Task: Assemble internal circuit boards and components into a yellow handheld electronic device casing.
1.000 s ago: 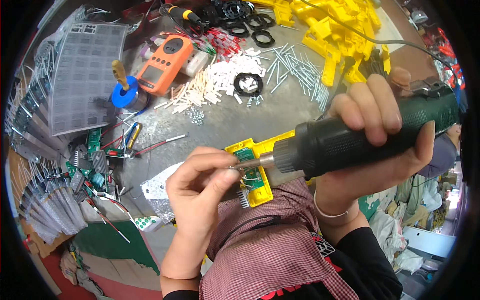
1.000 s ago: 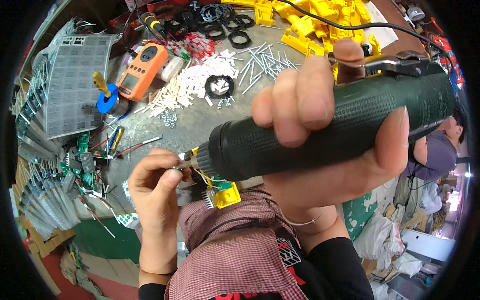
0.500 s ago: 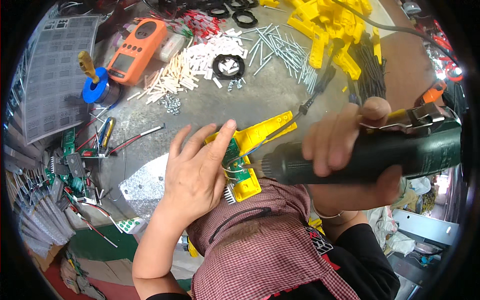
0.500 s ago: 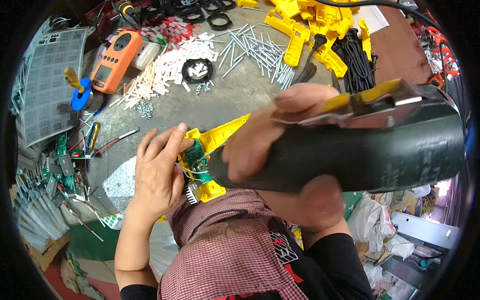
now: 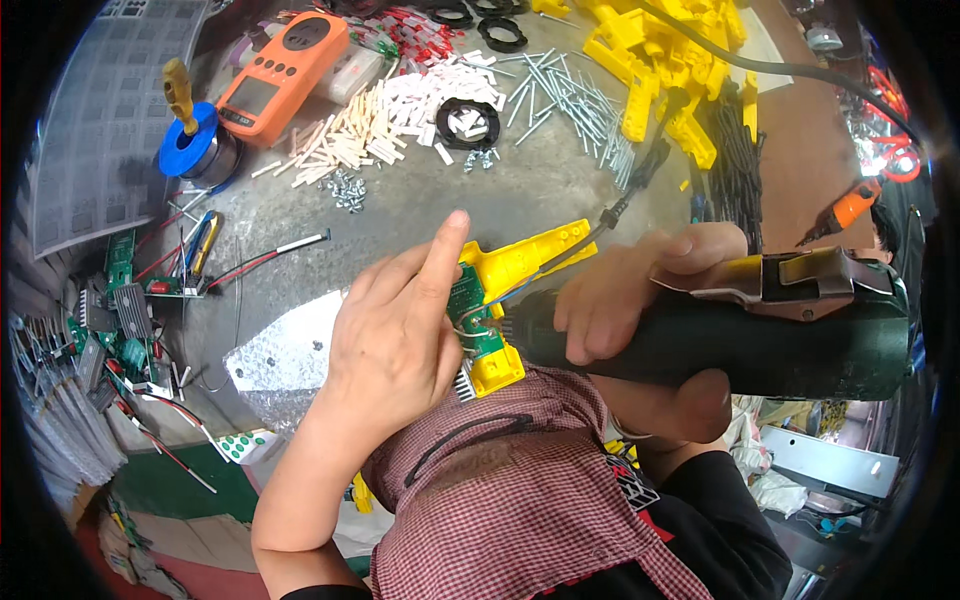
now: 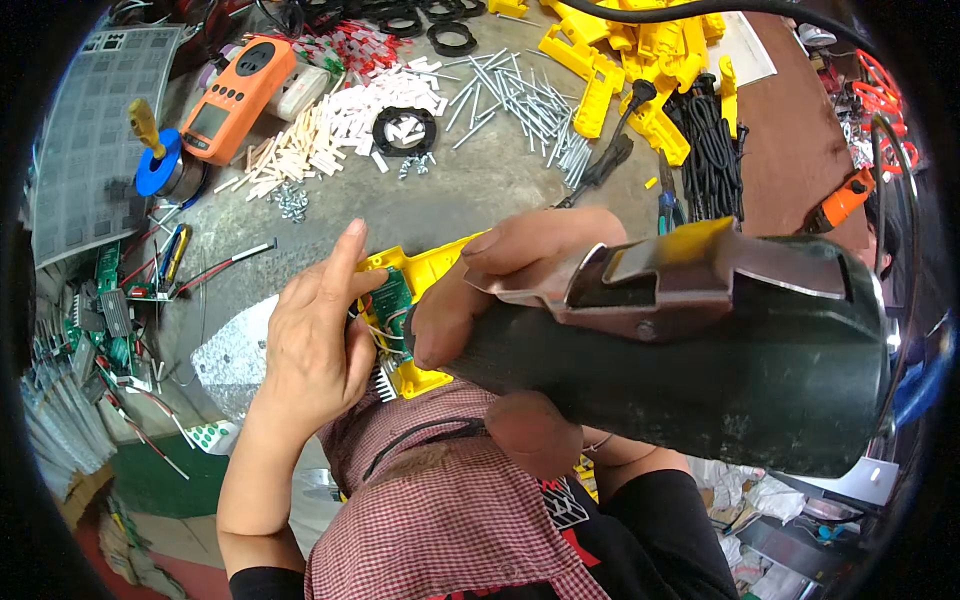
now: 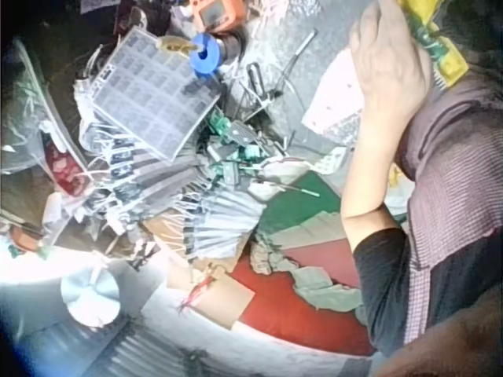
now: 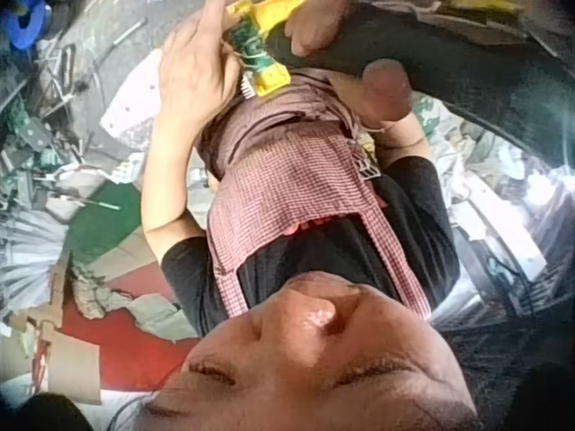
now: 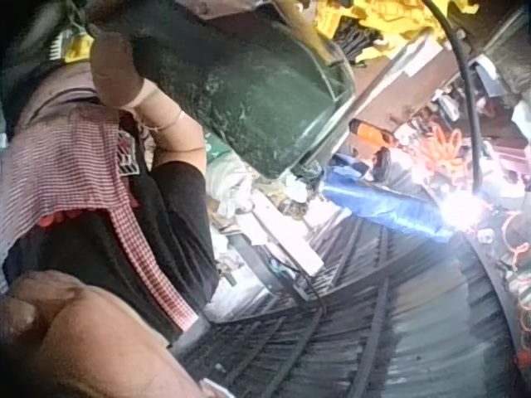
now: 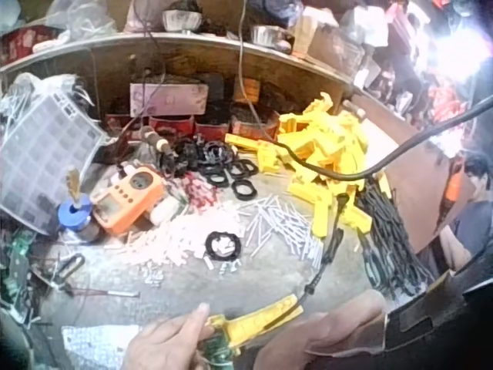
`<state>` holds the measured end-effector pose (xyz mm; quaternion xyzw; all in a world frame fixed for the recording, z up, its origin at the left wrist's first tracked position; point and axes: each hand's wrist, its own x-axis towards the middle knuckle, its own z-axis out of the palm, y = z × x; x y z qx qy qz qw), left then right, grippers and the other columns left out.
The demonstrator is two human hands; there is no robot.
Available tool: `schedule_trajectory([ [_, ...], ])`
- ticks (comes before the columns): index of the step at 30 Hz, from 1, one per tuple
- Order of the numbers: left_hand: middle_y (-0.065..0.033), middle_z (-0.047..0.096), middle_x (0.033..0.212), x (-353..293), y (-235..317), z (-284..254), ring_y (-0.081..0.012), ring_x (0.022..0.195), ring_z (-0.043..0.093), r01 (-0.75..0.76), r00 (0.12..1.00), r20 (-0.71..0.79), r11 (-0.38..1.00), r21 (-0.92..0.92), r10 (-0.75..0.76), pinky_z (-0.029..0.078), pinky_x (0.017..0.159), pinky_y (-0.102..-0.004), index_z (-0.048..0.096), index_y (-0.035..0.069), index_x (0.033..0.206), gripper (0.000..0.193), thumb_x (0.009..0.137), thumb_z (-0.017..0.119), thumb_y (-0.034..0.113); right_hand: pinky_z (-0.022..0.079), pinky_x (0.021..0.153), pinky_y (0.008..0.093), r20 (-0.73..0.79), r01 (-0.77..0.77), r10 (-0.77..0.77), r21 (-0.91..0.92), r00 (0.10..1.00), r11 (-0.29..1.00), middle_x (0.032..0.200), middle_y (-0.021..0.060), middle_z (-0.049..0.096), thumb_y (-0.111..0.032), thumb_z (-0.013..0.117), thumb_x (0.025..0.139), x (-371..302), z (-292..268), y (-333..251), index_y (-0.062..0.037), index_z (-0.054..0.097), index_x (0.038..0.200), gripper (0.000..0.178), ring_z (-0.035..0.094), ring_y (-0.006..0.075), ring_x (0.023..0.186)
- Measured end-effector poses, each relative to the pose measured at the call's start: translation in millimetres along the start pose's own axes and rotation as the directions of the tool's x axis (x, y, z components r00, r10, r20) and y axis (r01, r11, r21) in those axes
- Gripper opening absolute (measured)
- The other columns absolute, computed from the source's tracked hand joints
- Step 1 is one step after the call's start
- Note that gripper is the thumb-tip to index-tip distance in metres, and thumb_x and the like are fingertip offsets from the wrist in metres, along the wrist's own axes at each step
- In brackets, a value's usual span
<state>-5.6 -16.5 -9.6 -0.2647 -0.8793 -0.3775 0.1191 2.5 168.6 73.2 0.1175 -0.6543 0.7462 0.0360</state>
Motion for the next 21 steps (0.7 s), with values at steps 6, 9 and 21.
schedule_trajectory([
  [6, -0.0137, 0.069, 0.102, 1.1, -1.5, 1.8, -0.0318, 0.102, 0.063, -0.002, 1.000, -0.016, 1.000, -0.026, 0.002, 0.047, 0.093, -0.0423, 0.033, -0.003, 0.147, 0.083, 0.067, 0.055, -0.007, 0.049, 0.070, 0.0361, 0.034, -0.006, 0.009, -0.078, 0.999, 0.997, 0.079, 0.0053, 0.057, -0.058, 0.070, 0.082, -2.9, 5.2, -0.8, -0.0079, 0.040, 0.123, 0.072, 0.059, 0.0192, 0.069],
  [9, -0.0174, 0.062, 0.106, 1.1, -2.2, 2.9, -0.0320, 0.096, 0.061, -0.006, 0.999, -0.033, 0.998, -0.067, 0.004, 0.047, 0.087, -0.0421, 0.036, -0.001, 0.146, 0.080, 0.070, 0.060, -0.002, 0.049, 0.072, 0.0373, 0.119, 0.059, -0.052, -0.060, 0.992, 0.996, 0.080, 0.0061, 0.059, -0.056, 0.072, 0.082, -1.1, 3.0, 1.0, -0.0089, 0.041, 0.121, 0.069, 0.060, 0.0198, 0.071],
  [21, -0.0143, 0.063, 0.093, -0.9, 2.1, 0.1, -0.0298, 0.099, 0.060, 0.002, 1.000, -0.028, 1.000, -0.026, -0.003, 0.047, 0.085, -0.0406, 0.033, -0.008, 0.145, 0.083, 0.067, 0.062, 0.001, 0.050, 0.073, 0.0420, 0.327, 0.002, 0.008, -0.030, 0.945, 1.000, 0.074, 0.0123, 0.064, -0.022, 0.071, 0.087, 13.4, 15.7, 4.0, -0.0112, 0.048, 0.101, 0.029, 0.062, 0.0252, 0.069],
])
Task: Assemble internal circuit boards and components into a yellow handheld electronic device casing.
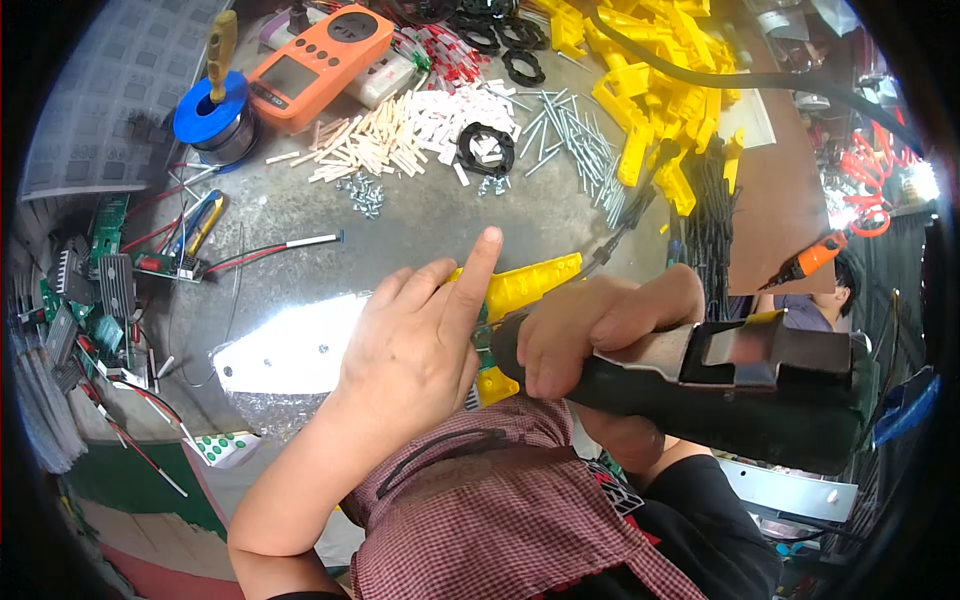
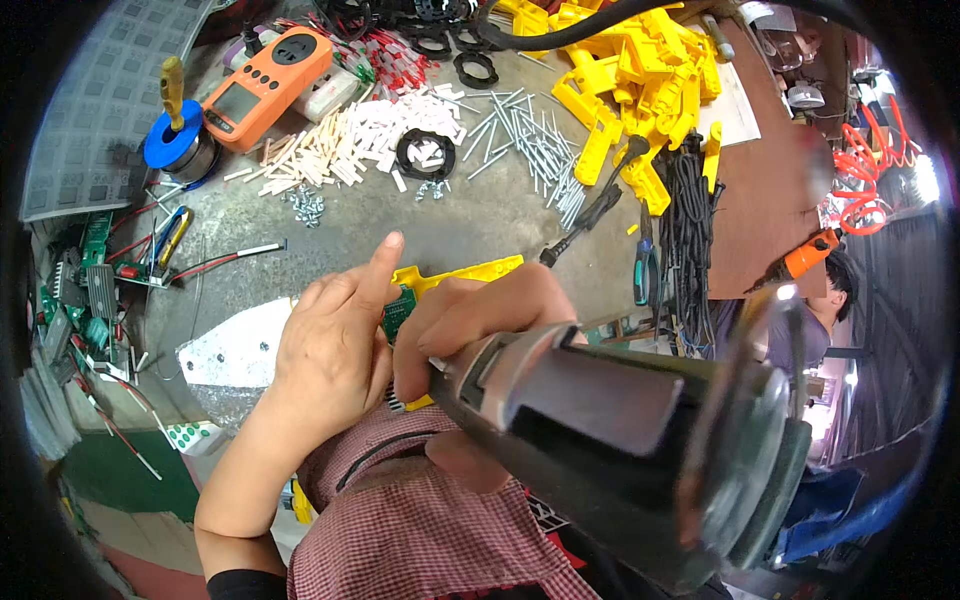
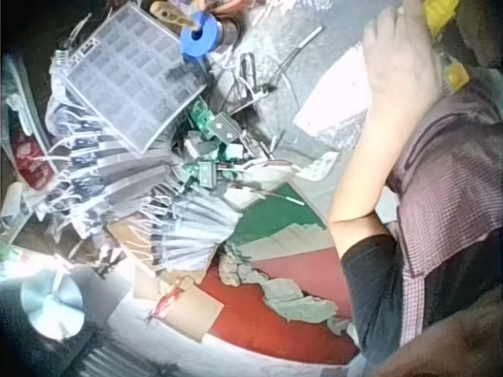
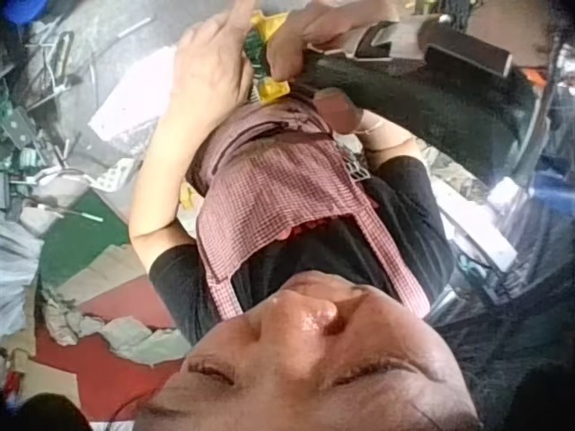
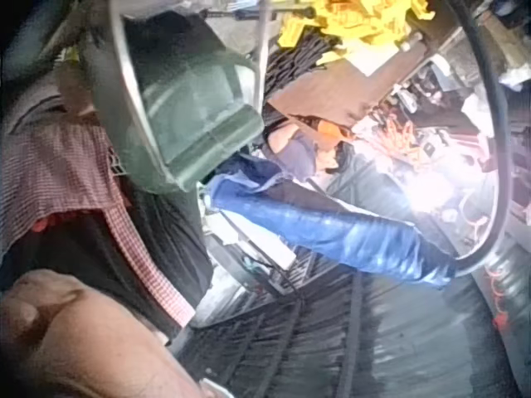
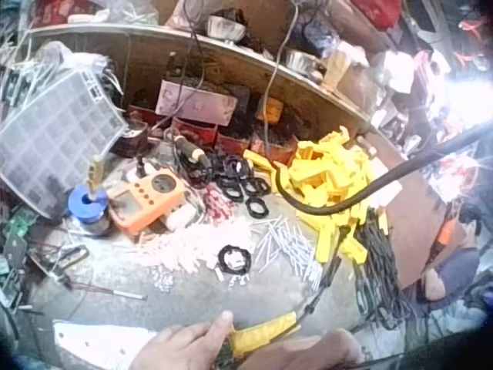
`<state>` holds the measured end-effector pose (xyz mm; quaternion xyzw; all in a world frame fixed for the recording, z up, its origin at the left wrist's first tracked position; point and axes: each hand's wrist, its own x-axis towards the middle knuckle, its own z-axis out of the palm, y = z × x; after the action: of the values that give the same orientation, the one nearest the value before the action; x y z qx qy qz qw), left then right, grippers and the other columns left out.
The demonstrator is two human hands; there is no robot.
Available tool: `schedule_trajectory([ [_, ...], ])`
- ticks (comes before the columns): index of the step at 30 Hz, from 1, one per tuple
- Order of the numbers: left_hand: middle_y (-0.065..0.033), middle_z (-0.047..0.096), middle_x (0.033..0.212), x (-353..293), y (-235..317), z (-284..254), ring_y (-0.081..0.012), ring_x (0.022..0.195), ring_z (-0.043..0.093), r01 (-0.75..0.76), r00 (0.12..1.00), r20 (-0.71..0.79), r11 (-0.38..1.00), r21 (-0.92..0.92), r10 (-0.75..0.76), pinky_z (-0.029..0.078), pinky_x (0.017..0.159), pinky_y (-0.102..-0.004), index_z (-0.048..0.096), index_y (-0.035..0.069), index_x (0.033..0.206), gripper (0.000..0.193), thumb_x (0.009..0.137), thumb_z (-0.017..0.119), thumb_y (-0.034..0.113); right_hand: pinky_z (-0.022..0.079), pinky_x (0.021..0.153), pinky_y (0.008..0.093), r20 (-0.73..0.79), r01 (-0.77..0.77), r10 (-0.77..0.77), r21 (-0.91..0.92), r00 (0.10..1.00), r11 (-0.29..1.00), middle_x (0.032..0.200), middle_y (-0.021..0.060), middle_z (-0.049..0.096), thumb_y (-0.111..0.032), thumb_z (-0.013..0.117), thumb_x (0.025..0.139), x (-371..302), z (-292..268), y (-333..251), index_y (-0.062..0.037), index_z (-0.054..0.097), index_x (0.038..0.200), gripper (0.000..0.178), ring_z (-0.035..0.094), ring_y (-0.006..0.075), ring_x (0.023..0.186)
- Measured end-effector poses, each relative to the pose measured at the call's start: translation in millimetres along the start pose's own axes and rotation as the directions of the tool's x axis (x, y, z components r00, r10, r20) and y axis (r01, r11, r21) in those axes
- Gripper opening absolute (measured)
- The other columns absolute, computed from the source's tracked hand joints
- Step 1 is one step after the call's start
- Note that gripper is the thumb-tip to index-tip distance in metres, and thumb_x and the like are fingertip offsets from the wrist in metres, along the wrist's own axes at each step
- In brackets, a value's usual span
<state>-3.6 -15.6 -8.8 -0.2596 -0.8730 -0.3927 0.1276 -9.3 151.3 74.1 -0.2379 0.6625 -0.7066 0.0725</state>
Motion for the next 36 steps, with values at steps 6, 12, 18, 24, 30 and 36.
schedule_trajectory([
  [6, -0.0155, 0.063, 0.098, 0.6, 2.8, -0.9, -0.0305, 0.098, 0.060, 0.012, 1.000, -0.005, 1.000, -0.008, -0.012, 0.047, 0.086, -0.0422, 0.035, -0.006, 0.145, 0.082, 0.069, 0.062, 0.002, 0.050, 0.063, 0.0375, 0.371, -0.066, 0.139, -0.202, 0.918, 0.977, 0.072, 0.0119, 0.062, -0.033, 0.070, 0.089, 20.6, -35.6, -2.6, -0.0082, 0.050, 0.103, 0.035, 0.061, 0.0240, 0.066],
  [12, -0.0214, 0.060, 0.124, -18.5, 3.4, -30.8, -0.0399, 0.114, 0.058, 0.039, 0.984, -0.171, 0.996, -0.083, -0.053, 0.046, 0.097, -0.0455, 0.049, -0.002, 0.133, 0.065, 0.070, 0.065, 0.002, 0.050, 0.069, 0.0335, -0.235, 0.335, -0.269, 0.313, 0.934, 0.889, 0.090, 0.0127, 0.062, -0.037, 0.055, 0.096, 10.4, -78.6, -18.9, -0.0018, 0.045, 0.120, 0.043, 0.061, 0.0205, 0.078],
  [18, -0.0166, 0.052, 0.135, -45.0, 9.7, -48.5, -0.0399, 0.121, 0.051, 0.237, 0.963, 0.052, 0.927, 0.290, -0.263, 0.041, 0.100, -0.0515, 0.050, 0.003, 0.133, 0.081, 0.061, 0.084, 0.020, 0.049, 0.088, 0.0347, -0.822, -0.083, -0.085, -0.158, 0.563, 0.984, 0.111, 0.0142, 0.060, -0.003, 0.064, 0.087, -35.3, -239.3, 21.5, 0.0034, 0.040, 0.135, 0.055, 0.060, 0.0220, 0.097],
  [24, -0.0182, 0.051, 0.132, -43.8, -6.6, -47.5, -0.0391, 0.114, 0.051, 0.107, 0.966, 0.179, 0.915, 0.389, -0.188, 0.040, 0.096, -0.0505, 0.050, 0.007, 0.135, 0.093, 0.050, 0.086, 0.010, 0.050, 0.086, 0.0313, -0.760, -0.598, -0.323, -0.645, 0.564, 0.475, 0.124, 0.0118, 0.059, -0.001, 0.069, 0.081, -69.9, -233.2, 56.3, -0.0001, 0.060, 0.122, 0.043, 0.059, 0.0207, 0.107],
  [30, -0.0179, 0.052, 0.129, -49.7, -13.8, -47.5, -0.0397, 0.111, 0.051, 0.094, 0.967, 0.186, 0.925, 0.369, -0.172, 0.040, 0.093, -0.0529, 0.054, 0.011, 0.129, 0.082, 0.053, 0.085, 0.011, 0.054, 0.076, 0.0408, -0.577, -0.554, -0.238, -0.817, 0.781, 0.160, 0.091, 0.0153, 0.071, -0.023, 0.075, 0.077, 22.2, -242.9, 45.5, -0.0044, 0.069, 0.093, 0.025, 0.069, 0.0339, 0.086],
  [36, -0.0176, 0.054, 0.127, -51.4, -3.7, -50.6, -0.0395, 0.108, 0.053, 0.061, 0.983, 0.132, 0.915, 0.399, -0.124, 0.042, 0.089, -0.0513, 0.058, 0.008, 0.123, 0.076, 0.051, 0.083, 0.009, 0.054, 0.074, 0.0481, -0.623, -0.621, -0.077, -0.747, 0.779, -0.239, 0.088, 0.0229, 0.069, -0.033, 0.072, 0.077, 78.6, -279.8, 64.2, -0.0010, 0.062, 0.097, 0.039, 0.067, 0.0398, 0.085],
])
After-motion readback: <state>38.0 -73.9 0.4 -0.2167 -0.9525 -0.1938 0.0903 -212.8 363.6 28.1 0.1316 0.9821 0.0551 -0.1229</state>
